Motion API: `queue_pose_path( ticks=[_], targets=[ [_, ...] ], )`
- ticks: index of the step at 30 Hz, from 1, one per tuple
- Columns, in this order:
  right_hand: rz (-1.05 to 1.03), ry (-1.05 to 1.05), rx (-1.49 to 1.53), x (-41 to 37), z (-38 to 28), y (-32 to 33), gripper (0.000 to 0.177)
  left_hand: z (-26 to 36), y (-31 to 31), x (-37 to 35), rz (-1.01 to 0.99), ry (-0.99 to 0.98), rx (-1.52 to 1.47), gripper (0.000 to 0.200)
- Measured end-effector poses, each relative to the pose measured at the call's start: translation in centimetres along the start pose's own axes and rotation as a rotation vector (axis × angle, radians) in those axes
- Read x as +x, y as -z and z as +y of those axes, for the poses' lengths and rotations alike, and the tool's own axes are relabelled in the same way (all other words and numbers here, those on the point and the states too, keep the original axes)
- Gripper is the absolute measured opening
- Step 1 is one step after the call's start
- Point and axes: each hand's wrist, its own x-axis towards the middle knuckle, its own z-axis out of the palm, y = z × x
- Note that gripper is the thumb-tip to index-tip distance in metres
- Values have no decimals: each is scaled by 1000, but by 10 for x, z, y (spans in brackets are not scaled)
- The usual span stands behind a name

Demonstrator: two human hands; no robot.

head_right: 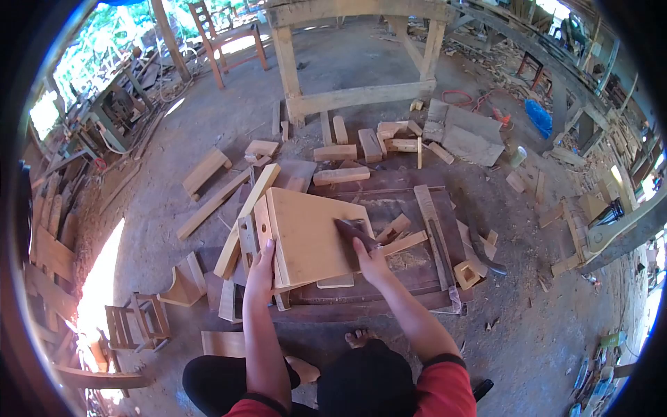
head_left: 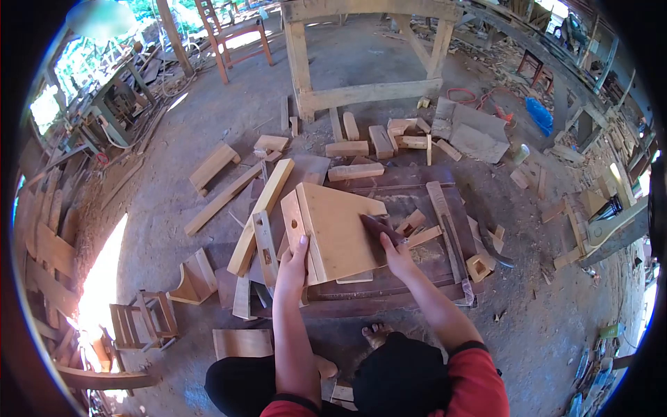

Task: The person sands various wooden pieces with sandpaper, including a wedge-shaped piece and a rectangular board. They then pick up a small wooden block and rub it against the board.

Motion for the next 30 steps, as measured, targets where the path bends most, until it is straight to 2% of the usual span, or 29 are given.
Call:
queue_pose_path(
  ticks=[1,3,4,5,6,7,8,9,10,12,13,15,17,19,20,22,23,25,27,28,30],
  targets=[
    [9,8,-14,-1,1,8,38,-3,1,1,5,15,15,57],
    [-61,-163,-222,7,18,23,42,-5,1,4,-29,-35,-52,58],
    [-28,-274,-268,16,47,31,47,-4,2,3,-23,-39,-33,58],
    [-31,-262,-277,24,38,36,47,-4,4,2,-7,-43,-14,59],
    [-83,-360,-204,35,18,37,47,-8,5,3,-9,-77,-11,59],
    [-132,-458,-126,46,-1,36,48,-9,8,4,-25,-33,41,58],
    [-145,-454,-242,53,-55,22,49,-8,7,1,-57,-41,-6,57],
    [-139,-443,-248,61,-75,12,49,-8,4,-1,-94,-49,-55,56],
    [-213,-294,-354,70,-90,5,44,-9,2,0,-91,-81,-65,54],
    [-350,-13,-456,88,-85,-5,36,0,-4,-6,-95,-69,-61,53],
    [-357,-12,-472,92,-74,-7,36,2,-5,-7,-88,-51,-35,53],
    [-280,32,-496,93,-62,-15,34,-1,-5,-4,-68,-57,-60,51],
    [-185,-359,-519,86,-57,-19,35,3,-2,-9,-57,-62,11,52],
    [121,-8,-331,81,19,-15,54,-4,0,-5,-106,-117,-91,48],
    [125,1,-337,74,34,-6,54,-1,-1,-7,-94,-90,-144,41],
    [335,-126,-331,64,57,2,61,0,-3,-7,-59,-81,-140,42],
    [341,-136,-310,67,73,13,61,-1,-1,-6,-44,-81,-121,42],
    [227,-609,-466,68,105,38,66,9,-3,-8,-5,-61,-59,43],
    [244,-638,-485,71,88,34,67,8,-6,-7,14,-28,-31,43],
    [258,-665,-511,67,81,33,68,5,-4,-5,-44,-58,-61,43],
    [292,-667,-585,68,112,35,65,5,-10,-9,-96,-109,-108,44]
  ],
)
